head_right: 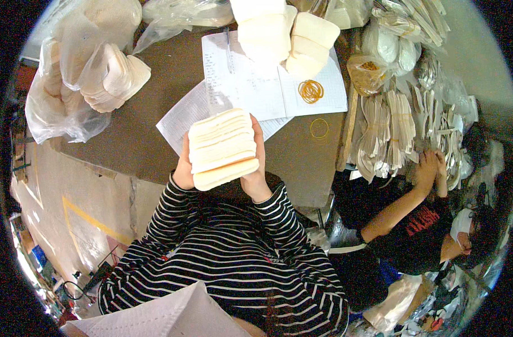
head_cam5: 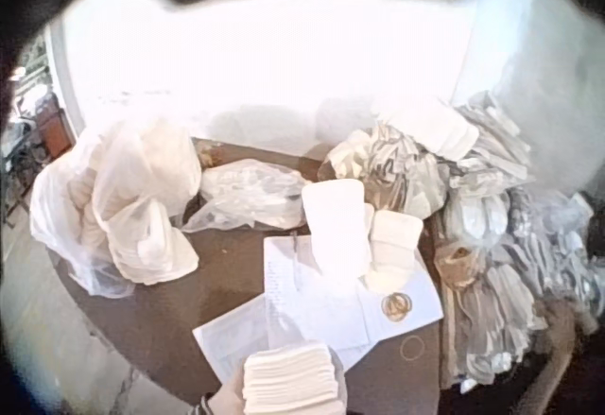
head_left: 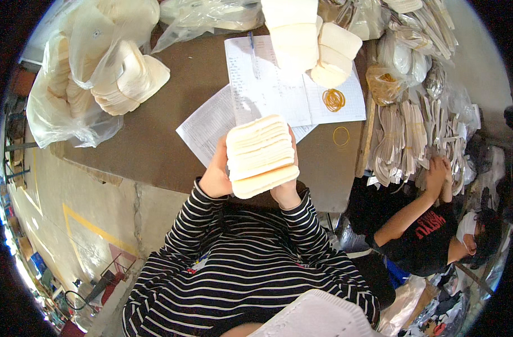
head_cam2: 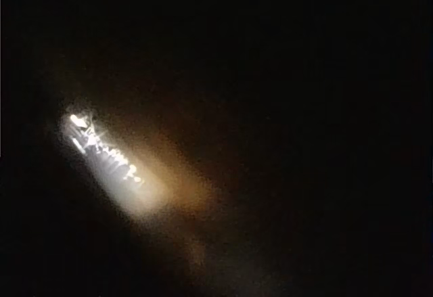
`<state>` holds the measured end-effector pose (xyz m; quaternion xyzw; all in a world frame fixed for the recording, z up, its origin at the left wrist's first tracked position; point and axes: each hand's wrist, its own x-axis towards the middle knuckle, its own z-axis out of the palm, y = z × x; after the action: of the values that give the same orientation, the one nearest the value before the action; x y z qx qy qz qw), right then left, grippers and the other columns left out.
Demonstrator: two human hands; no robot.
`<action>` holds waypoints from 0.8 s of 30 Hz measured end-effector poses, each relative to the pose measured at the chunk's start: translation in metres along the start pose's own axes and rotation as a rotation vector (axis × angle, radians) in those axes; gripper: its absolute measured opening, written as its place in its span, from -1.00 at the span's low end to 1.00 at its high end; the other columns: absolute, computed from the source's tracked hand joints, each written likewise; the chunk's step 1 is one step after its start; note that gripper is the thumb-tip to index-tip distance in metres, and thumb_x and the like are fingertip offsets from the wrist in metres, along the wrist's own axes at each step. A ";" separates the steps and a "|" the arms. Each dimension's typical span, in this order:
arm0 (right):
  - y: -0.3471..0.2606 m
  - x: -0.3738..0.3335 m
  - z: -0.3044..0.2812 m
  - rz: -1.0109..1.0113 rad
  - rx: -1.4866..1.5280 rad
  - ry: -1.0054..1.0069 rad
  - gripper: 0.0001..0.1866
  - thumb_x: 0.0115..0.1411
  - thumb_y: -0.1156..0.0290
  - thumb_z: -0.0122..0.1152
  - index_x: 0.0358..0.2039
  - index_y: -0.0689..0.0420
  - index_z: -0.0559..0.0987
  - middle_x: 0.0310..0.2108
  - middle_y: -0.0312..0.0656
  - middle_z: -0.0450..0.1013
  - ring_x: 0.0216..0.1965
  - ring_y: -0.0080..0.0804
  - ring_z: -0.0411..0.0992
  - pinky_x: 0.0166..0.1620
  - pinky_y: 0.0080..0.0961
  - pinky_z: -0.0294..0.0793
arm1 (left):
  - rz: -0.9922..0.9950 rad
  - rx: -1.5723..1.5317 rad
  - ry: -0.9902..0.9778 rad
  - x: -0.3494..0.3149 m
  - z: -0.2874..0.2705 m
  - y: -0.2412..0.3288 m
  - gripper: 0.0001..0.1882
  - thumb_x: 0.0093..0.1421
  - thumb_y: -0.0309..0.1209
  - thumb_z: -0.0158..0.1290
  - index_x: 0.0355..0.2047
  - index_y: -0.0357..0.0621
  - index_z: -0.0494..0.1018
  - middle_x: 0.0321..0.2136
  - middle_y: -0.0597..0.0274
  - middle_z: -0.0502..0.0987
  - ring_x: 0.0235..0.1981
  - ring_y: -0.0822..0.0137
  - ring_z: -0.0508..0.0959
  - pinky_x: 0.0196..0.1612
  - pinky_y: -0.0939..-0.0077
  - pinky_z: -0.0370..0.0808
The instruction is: The person repeatedly picks up white shoe insoles from a pile, aligns them, and stacks them into neat bundles on the table. The person occasionally picks up a rubber band from the table. The person continues stacking the insoles into multiple piles throughout the clip.
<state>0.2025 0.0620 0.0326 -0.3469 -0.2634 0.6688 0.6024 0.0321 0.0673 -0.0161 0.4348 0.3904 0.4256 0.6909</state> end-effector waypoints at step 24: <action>-0.074 0.002 -0.052 -0.309 -0.461 0.289 -0.96 0.32 0.60 0.11 -0.23 0.21 0.51 -0.32 -0.19 0.52 -0.24 -0.44 0.49 -0.04 -0.51 0.45 | -0.399 -0.520 -0.051 -0.006 0.029 0.041 -0.13 -0.07 -0.13 0.25 0.21 -0.33 0.28 0.01 -0.02 0.53 -0.01 0.06 0.58 0.04 0.19 0.58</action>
<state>0.2893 0.0703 0.0574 -0.5218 -0.3694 0.4356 0.6337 0.0460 0.0643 0.0328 0.1691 0.3287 0.3565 0.8581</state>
